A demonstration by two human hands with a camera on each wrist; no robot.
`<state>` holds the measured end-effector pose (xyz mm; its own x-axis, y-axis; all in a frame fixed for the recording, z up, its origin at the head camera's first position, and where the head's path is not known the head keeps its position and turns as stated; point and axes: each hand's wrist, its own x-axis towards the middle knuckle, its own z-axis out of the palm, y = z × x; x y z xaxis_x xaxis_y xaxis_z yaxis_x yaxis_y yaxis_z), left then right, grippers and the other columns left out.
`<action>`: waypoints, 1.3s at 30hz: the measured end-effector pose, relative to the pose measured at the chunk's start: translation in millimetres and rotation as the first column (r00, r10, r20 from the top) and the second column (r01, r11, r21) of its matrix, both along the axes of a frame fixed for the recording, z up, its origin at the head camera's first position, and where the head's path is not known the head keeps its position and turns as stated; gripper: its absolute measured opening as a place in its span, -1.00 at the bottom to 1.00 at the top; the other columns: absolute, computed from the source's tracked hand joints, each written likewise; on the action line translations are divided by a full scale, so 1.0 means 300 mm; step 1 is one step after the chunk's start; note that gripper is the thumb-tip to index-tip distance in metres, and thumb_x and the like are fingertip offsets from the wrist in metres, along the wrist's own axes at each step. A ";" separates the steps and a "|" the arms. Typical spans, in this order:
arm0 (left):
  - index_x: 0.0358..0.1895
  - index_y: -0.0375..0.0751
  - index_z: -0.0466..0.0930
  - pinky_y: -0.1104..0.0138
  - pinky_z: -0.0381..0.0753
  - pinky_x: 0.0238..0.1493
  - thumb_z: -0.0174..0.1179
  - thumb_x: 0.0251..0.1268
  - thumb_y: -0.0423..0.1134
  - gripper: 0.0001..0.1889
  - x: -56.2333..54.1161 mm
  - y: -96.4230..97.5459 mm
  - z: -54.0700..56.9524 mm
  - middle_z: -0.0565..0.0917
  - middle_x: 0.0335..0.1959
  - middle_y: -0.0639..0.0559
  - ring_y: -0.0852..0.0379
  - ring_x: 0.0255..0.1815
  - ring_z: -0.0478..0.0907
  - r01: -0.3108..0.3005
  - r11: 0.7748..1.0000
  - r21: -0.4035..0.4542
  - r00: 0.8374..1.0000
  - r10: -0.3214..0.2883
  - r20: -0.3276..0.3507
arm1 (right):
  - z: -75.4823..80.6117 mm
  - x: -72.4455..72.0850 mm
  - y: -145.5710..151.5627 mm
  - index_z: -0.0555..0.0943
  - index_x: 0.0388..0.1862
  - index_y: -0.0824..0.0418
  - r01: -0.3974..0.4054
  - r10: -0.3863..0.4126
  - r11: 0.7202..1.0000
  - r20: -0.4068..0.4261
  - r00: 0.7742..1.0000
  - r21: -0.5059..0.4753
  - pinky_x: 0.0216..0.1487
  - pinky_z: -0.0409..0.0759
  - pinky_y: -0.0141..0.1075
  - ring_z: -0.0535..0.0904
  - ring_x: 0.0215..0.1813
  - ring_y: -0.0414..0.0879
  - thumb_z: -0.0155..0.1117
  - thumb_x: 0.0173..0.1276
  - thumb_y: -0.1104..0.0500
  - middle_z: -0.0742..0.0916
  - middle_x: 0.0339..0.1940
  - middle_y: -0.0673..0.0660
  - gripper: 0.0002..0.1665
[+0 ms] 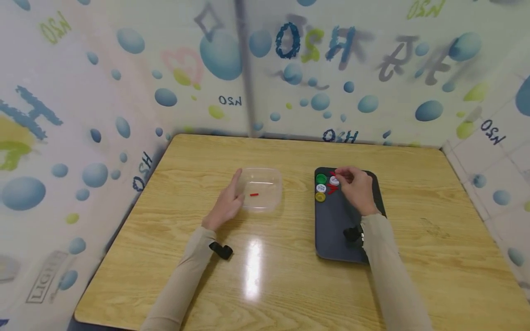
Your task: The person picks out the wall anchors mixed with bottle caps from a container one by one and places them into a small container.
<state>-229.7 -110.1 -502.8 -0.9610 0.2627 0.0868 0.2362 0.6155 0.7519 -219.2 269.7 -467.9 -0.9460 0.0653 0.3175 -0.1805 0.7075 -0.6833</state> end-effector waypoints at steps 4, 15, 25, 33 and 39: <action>0.67 -0.15 -0.18 0.07 -0.03 0.64 -0.05 0.38 -0.33 -0.17 0.000 0.000 0.006 -0.05 0.69 -0.15 -0.05 0.68 -0.09 0.009 1.000 -0.004 1.000 -0.009 0.001 | 0.001 -0.015 -0.043 0.70 -0.02 0.33 -0.015 0.015 1.000 -0.028 0.999 -0.008 -0.25 0.38 -0.75 0.53 -0.28 -0.47 0.28 0.46 0.24 0.79 -0.13 0.33 -0.78; 0.67 -0.15 -0.21 0.08 -0.03 0.64 -0.05 0.40 -0.35 -0.17 -0.004 0.004 0.010 -0.07 0.69 -0.13 -0.04 0.69 -0.11 0.021 1.000 -0.021 1.000 -0.021 -0.003 | 0.025 -0.038 -0.146 0.71 -0.01 0.31 -0.090 0.089 0.995 -0.013 0.996 -0.048 -0.22 0.43 -0.71 0.67 -0.21 -0.13 0.28 0.46 0.23 0.79 -0.13 0.28 -0.78; 0.68 -0.12 -0.23 0.06 -0.02 0.64 -0.07 0.40 -0.34 -0.17 -0.001 -0.004 0.003 -0.08 0.70 -0.12 -0.06 0.69 -0.12 0.018 1.000 -0.011 1.000 -0.018 0.013 | 0.027 -0.050 -0.234 0.71 -0.04 0.34 -0.171 0.169 0.985 -0.047 0.984 -0.029 -0.24 0.39 -0.69 0.73 -0.16 0.13 0.30 0.43 0.30 0.80 -0.15 0.30 -0.81; 0.67 -0.18 -0.22 0.07 -0.01 0.64 -0.06 0.38 -0.35 -0.17 -0.003 -0.005 0.005 -0.06 0.69 -0.17 -0.07 0.69 -0.11 0.019 1.000 -0.021 1.000 -0.019 -0.016 | 0.058 -0.063 -0.305 0.72 -0.05 0.31 -0.213 0.212 0.976 -0.016 0.977 -0.037 -0.16 0.55 -0.49 0.74 -0.17 0.07 0.29 0.44 0.28 0.80 -0.16 0.26 -0.82; 0.67 -0.20 -0.22 0.09 -0.05 0.64 -0.07 0.38 -0.36 -0.17 -0.004 -0.003 0.008 -0.08 0.69 -0.20 -0.06 0.69 -0.13 0.024 0.999 -0.023 1.000 -0.024 -0.003 | 0.071 -0.072 -0.359 0.71 -0.06 0.31 -0.220 0.221 0.974 0.018 0.975 -0.050 -0.02 0.70 -0.01 0.74 -0.14 0.08 0.31 0.42 0.30 0.80 -0.14 0.26 -0.83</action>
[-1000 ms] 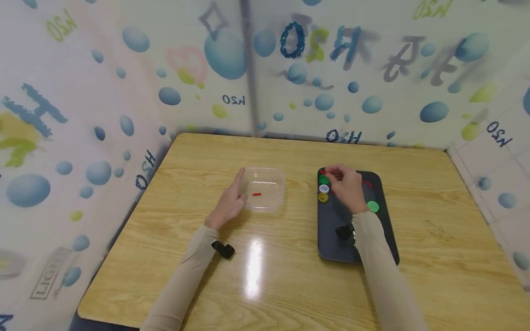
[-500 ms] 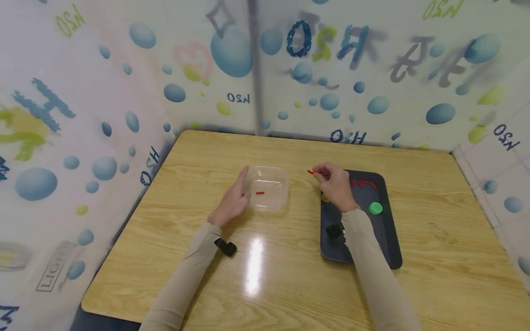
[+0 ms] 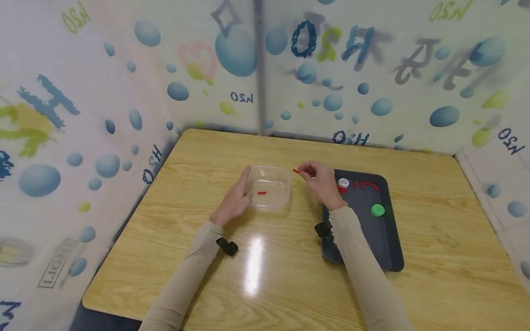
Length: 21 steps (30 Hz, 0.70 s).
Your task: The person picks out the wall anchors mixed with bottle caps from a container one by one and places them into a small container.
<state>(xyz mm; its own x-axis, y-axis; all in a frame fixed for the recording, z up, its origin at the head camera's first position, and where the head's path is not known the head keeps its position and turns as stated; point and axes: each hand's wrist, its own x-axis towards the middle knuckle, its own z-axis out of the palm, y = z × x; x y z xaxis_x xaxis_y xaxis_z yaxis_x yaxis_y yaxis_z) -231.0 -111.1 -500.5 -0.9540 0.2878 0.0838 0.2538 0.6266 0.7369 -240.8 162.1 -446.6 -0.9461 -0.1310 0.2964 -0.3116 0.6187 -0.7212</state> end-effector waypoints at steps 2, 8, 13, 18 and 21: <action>0.67 -0.20 -0.22 0.10 -0.06 0.64 -0.07 0.38 -0.36 -0.17 0.002 -0.001 0.001 -0.08 0.69 -0.20 -0.06 0.69 -0.13 -0.005 1.000 -0.001 1.000 0.005 0.002 | 0.001 -0.003 -0.017 0.71 -0.06 0.31 -0.015 0.015 1.000 -0.001 1.000 -0.003 -0.02 0.70 -0.02 0.74 -0.13 0.08 0.31 0.42 0.30 0.80 -0.13 0.26 -0.83; 0.67 -0.20 -0.22 0.11 -0.04 0.64 -0.07 0.39 -0.35 -0.18 0.003 -0.002 0.004 -0.07 0.69 -0.15 -0.05 0.69 -0.12 -0.010 1.000 -0.011 1.000 0.010 0.007 | 0.001 -0.012 -0.053 0.72 -0.06 0.30 -0.072 0.072 0.997 0.000 0.997 -0.001 -0.06 0.71 -0.05 0.75 -0.14 0.06 0.30 0.43 0.29 0.80 -0.14 0.24 -0.83; 0.67 -0.17 -0.25 0.14 -0.06 0.65 -0.10 0.42 -0.32 -0.18 0.003 0.003 0.012 -0.09 0.70 -0.11 -0.02 0.69 -0.15 0.004 1.000 -0.027 1.000 -0.003 0.023 | 0.003 -0.013 -0.081 0.72 -0.08 0.34 -0.090 0.090 0.996 0.015 0.996 -0.007 -0.05 0.72 -0.02 0.75 -0.15 0.07 0.31 0.41 0.33 0.81 -0.17 0.25 -0.84; 0.67 -0.18 -0.25 0.13 -0.04 0.64 -0.10 0.42 -0.32 -0.18 0.004 0.005 0.013 -0.09 0.69 -0.14 -0.04 0.69 -0.13 -0.004 0.999 -0.047 1.000 0.005 0.017 | 0.003 -0.014 -0.118 0.72 -0.11 0.34 -0.119 0.119 0.993 0.010 0.993 0.011 -0.09 0.73 -0.04 0.76 -0.18 0.09 0.32 0.39 0.33 0.80 -0.17 0.27 -0.86; 0.67 -0.20 -0.24 0.12 -0.02 0.64 -0.07 0.42 -0.32 -0.18 0.006 0.006 0.013 -0.06 0.69 -0.15 -0.06 0.69 -0.11 -0.015 0.998 -0.053 1.000 0.015 0.010 | -0.001 -0.015 -0.140 0.73 -0.14 0.33 -0.140 0.140 0.990 -0.011 0.990 0.013 -0.13 0.73 -0.05 0.77 -0.20 0.09 0.34 0.38 0.33 0.80 -0.20 0.27 -0.88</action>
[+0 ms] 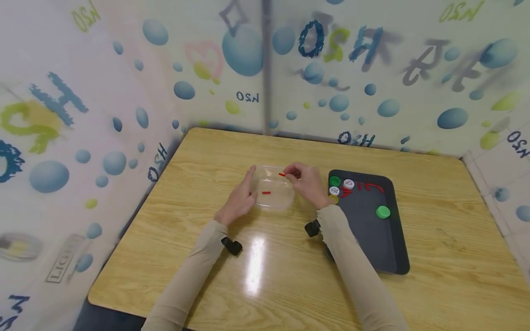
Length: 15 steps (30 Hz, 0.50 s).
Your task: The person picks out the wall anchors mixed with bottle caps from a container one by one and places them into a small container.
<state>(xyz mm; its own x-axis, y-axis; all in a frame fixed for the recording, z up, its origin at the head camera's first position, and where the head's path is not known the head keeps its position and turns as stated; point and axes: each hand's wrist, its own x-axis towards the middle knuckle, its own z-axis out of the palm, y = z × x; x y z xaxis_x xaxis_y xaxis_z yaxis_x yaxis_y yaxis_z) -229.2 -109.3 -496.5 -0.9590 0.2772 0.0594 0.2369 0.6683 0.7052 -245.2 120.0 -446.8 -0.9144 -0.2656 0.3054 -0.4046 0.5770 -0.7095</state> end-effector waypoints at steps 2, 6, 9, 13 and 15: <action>0.67 -0.22 -0.23 0.11 -0.03 0.64 -0.06 0.41 -0.32 -0.18 0.000 0.001 0.002 -0.06 0.69 -0.16 -0.08 0.68 -0.11 -0.001 1.000 0.004 1.000 0.001 -0.002 | -0.002 -0.001 -0.012 0.73 -0.16 0.34 -0.012 0.012 1.000 -0.005 1.000 -0.014 -0.14 0.73 -0.03 0.77 -0.21 0.10 0.34 0.38 0.34 0.81 -0.22 0.27 -0.89; 0.67 -0.22 -0.23 0.11 -0.05 0.65 -0.06 0.42 -0.34 -0.18 0.003 0.003 0.008 -0.08 0.69 -0.18 -0.08 0.69 -0.13 0.004 1.000 0.004 1.000 -0.004 0.008 | -0.009 -0.004 -0.033 0.73 -0.14 0.36 -0.036 0.036 0.999 0.014 0.999 -0.025 -0.11 0.74 -0.04 0.77 -0.20 0.09 0.33 0.38 0.35 0.81 -0.20 0.26 -0.88; 0.67 -0.21 -0.24 0.12 -0.06 0.65 -0.06 0.43 -0.34 -0.18 0.004 0.003 0.011 -0.09 0.69 -0.20 -0.06 0.69 -0.14 0.002 1.000 -0.009 1.000 -0.002 0.015 | -0.014 -0.007 -0.047 0.72 -0.12 0.34 -0.046 0.046 0.999 0.043 0.998 -0.017 -0.08 0.74 -0.06 0.77 -0.18 0.08 0.32 0.40 0.33 0.81 -0.17 0.25 -0.86; 0.67 -0.20 -0.22 0.10 -0.03 0.64 -0.04 0.43 -0.32 -0.18 0.001 0.003 0.011 -0.07 0.68 -0.21 -0.07 0.69 -0.12 -0.005 1.000 -0.022 1.000 0.006 0.005 | -0.017 -0.013 -0.062 0.72 -0.11 0.35 -0.038 0.040 0.999 0.058 0.998 -0.026 -0.07 0.74 -0.04 0.76 -0.16 0.10 0.31 0.40 0.34 0.81 -0.16 0.26 -0.86; 0.67 -0.21 -0.21 0.09 -0.02 0.64 -0.04 0.42 -0.31 -0.19 -0.001 0.002 0.009 -0.05 0.68 -0.22 -0.08 0.69 -0.11 -0.006 1.000 -0.028 1.000 0.006 -0.006 | -0.018 -0.015 -0.069 0.72 -0.10 0.36 -0.036 0.039 0.999 0.062 0.997 -0.034 -0.04 0.73 -0.02 0.76 -0.15 0.10 0.31 0.40 0.34 0.81 -0.15 0.27 -0.85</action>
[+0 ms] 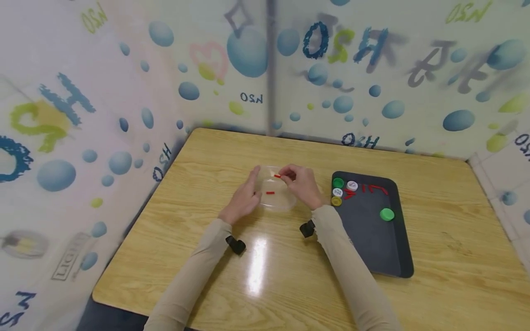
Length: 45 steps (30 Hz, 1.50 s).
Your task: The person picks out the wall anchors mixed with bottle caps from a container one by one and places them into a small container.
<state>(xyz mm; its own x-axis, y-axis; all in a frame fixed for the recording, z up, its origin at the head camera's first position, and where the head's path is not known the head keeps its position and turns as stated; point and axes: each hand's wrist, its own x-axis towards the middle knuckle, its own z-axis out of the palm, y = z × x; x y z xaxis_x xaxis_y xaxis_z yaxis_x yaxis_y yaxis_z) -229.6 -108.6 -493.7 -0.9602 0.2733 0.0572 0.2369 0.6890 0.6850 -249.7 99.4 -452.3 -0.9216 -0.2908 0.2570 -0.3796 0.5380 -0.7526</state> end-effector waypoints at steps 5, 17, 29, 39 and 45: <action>0.66 -0.24 -0.20 0.08 -0.01 0.64 -0.05 0.39 -0.33 -0.18 -0.004 0.011 -0.007 -0.04 0.67 -0.26 -0.13 0.68 -0.08 -0.001 1.000 -0.008 1.000 0.001 -0.014 | -0.013 -0.001 0.009 0.72 -0.06 0.38 0.004 -0.004 1.000 0.019 1.000 -0.007 0.00 0.73 -0.06 0.76 -0.13 0.08 0.32 0.40 0.33 0.81 -0.13 0.26 -0.81; 0.65 -0.29 -0.22 0.09 -0.04 0.65 -0.09 0.39 -0.34 -0.19 -0.017 0.021 -0.007 -0.06 0.67 -0.28 -0.14 0.68 -0.10 0.019 1.000 -0.018 0.999 -0.020 -0.031 | 0.023 0.003 0.086 0.73 -0.05 0.34 0.064 -0.064 0.998 -0.009 0.998 -0.013 -0.07 0.72 -0.25 0.75 -0.15 0.06 0.33 0.40 0.30 0.81 -0.13 0.25 -0.80; 0.66 -0.26 -0.20 0.09 -0.03 0.65 -0.08 0.40 -0.33 -0.20 -0.012 0.018 -0.015 -0.04 0.67 -0.24 -0.09 0.69 -0.10 0.008 1.000 -0.011 0.999 -0.008 -0.033 | 0.045 0.008 0.274 0.72 -0.03 0.33 0.196 -0.198 0.980 -0.052 0.979 -0.031 -0.20 0.45 -0.69 0.71 -0.17 -0.01 0.30 0.45 0.24 0.80 -0.11 0.29 -0.78; 0.66 -0.24 -0.21 0.09 -0.03 0.64 -0.09 0.41 -0.34 -0.20 -0.012 0.018 -0.013 -0.05 0.68 -0.23 -0.09 0.69 -0.11 0.012 1.000 -0.001 1.000 -0.012 -0.028 | 0.007 0.016 0.459 0.69 0.05 0.33 0.319 -0.319 0.946 -0.012 0.948 0.064 -0.19 0.40 -0.72 0.64 -0.12 -0.02 0.25 0.49 0.18 0.77 -0.04 0.31 -0.71; 0.66 -0.22 -0.21 0.09 -0.04 0.64 -0.11 0.41 -0.34 -0.20 -0.013 0.018 -0.014 -0.06 0.68 -0.21 -0.08 0.69 -0.13 0.011 1.000 0.010 1.000 -0.011 -0.018 | -0.016 0.044 0.529 0.70 -0.04 0.37 0.314 -0.312 0.939 -0.042 0.949 0.139 -0.27 0.41 -0.69 0.68 -0.16 0.15 0.26 0.46 0.24 0.77 -0.14 0.35 -0.78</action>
